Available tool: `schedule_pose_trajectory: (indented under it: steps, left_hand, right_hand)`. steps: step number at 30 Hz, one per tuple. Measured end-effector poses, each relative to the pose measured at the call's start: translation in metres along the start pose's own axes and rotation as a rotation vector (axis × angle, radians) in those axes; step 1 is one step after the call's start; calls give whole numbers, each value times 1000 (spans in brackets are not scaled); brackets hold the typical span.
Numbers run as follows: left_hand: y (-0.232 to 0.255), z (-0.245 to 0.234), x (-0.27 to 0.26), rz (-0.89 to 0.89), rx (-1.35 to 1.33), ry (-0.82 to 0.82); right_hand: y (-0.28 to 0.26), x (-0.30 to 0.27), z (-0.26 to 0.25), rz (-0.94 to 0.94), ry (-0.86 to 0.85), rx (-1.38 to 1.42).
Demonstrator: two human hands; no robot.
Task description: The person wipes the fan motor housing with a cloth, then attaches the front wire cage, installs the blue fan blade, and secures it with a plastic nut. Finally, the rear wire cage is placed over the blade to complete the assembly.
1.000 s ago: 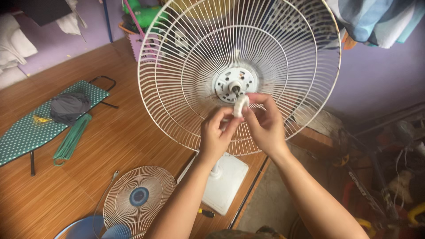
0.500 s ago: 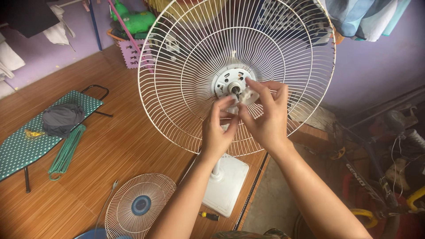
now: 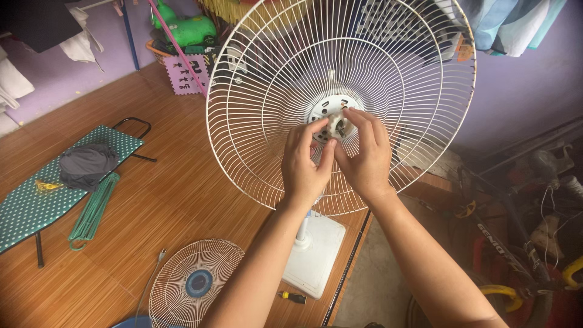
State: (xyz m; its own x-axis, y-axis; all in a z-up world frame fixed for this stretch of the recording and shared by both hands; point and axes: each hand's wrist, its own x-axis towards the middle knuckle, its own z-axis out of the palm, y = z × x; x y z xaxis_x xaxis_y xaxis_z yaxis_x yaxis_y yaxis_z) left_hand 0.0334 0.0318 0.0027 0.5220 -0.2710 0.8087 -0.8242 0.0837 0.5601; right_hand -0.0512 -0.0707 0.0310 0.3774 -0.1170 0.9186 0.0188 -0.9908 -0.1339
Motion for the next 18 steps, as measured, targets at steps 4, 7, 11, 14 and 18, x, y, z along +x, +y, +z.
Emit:
schedule_pose_trajectory:
  steps: [4, 7, 11, 14, 18]
  left_hand:
    - [-5, -3, -2, 38, 162, 131]
    - [-13, -7, -4, 70, 305, 303]
    - [-19, -11, -16, 15, 318, 308]
    - [-21, -5, -16, -7, 335, 228]
    - [-16, 5, -15, 9, 297, 134]
  right_hand:
    - [0, 0, 3, 18, -35, 45]
    - [0, 0, 3, 33, -44, 30]
    - [0, 1, 5, 41, -36, 32]
    - [2, 3, 5, 46, -38, 15]
    - [5, 2, 3, 27, -52, 34]
